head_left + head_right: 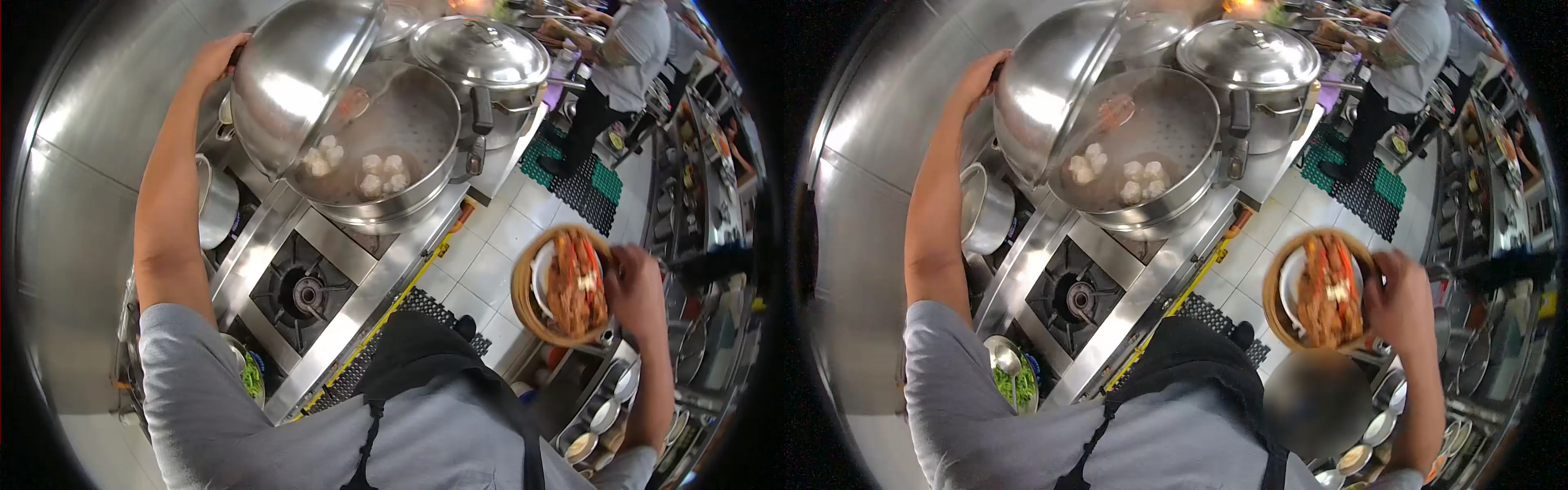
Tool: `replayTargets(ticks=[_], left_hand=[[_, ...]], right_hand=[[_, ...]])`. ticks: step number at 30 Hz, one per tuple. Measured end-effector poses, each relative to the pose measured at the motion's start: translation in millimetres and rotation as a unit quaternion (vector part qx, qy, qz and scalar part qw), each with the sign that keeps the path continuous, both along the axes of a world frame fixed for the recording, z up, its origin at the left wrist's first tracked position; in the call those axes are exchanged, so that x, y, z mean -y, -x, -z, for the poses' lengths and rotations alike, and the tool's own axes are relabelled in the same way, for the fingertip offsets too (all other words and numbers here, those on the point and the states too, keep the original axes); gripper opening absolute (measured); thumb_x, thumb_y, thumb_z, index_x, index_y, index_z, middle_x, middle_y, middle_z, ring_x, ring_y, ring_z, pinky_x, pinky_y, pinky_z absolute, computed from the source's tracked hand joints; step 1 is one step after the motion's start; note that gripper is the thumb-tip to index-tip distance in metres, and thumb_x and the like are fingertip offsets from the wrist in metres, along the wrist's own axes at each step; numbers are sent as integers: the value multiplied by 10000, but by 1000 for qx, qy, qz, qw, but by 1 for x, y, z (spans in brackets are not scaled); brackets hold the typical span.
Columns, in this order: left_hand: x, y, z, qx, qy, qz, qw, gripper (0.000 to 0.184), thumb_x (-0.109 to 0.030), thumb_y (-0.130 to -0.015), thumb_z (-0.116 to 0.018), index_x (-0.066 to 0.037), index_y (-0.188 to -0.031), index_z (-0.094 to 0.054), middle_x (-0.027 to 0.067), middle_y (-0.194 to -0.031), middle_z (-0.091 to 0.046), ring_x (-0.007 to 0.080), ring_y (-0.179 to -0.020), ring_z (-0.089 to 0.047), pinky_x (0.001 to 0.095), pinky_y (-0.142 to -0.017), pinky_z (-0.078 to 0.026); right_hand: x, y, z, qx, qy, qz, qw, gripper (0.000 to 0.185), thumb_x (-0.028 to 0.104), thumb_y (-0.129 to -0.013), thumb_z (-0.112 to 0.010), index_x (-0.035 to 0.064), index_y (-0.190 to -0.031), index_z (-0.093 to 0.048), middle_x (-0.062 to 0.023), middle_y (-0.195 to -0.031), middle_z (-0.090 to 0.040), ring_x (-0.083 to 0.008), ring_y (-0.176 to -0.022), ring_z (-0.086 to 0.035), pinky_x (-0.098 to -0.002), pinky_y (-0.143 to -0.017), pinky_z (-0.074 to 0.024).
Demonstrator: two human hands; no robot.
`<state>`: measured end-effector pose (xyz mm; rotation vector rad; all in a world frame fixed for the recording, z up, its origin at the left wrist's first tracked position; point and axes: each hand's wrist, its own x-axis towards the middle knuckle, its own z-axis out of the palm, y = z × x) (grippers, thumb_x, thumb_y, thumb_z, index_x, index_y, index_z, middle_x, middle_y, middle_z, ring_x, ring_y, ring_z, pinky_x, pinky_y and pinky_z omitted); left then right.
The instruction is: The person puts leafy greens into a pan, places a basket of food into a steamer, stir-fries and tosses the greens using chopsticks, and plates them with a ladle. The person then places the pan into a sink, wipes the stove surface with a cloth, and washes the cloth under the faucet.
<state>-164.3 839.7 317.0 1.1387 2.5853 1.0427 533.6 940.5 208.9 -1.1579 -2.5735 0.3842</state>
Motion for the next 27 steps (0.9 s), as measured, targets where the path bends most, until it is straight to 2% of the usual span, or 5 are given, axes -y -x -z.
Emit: replayTargets(ticks=[9,17,18,21,27], left_hand=[[10,-11,-10,43,-23,1,999,367,-461,-941,-588,-118,-871,-700,-63,-706,-548,47,-584,-393,233,-535,-304],[9,24,-16,48,30,22,998,418,-468,-945,-569,-102,-1044,-745,16,-853,-677,109,-683,-563,269,-624,-453],[8,14,-18,27,49,19,998,435,-462,-984,-526,-108,-1099,-751,28,-909,-700,119,-716,-574,281,-650,-478],[7,1,-22,35,30,26,999,416,-438,-980,-541,-96,-1087,-750,9,-850,-676,115,-648,-537,285,-582,-445],[7,-11,-25,48,-5,58,997,385,-392,-988,-535,-103,-1102,-762,2,-803,-653,111,-634,-519,269,-572,-426]], right_hand=[[-139,263,-29,-27,-70,-186,980,235,81,-829,-516,-37,-938,-689,-301,-887,-654,-482,-893,-641,-516,-810,-530],[-241,440,68,9,-143,-367,919,276,90,-804,-597,10,-1033,-730,-199,-1018,-716,-377,-1041,-658,-463,-917,-527],[-196,446,18,275,-161,-338,886,360,33,-795,-606,34,-1139,-713,-179,-1114,-703,-349,-1105,-636,-427,-963,-512],[-219,463,56,13,66,-475,877,417,-14,-817,-581,71,-1206,-706,-174,-1185,-688,-337,-1107,-644,-404,-997,-506],[-220,503,59,243,-101,-409,874,336,43,-866,-596,61,-1184,-701,-158,-1215,-678,-305,-1103,-647,-396,-1002,-502]])
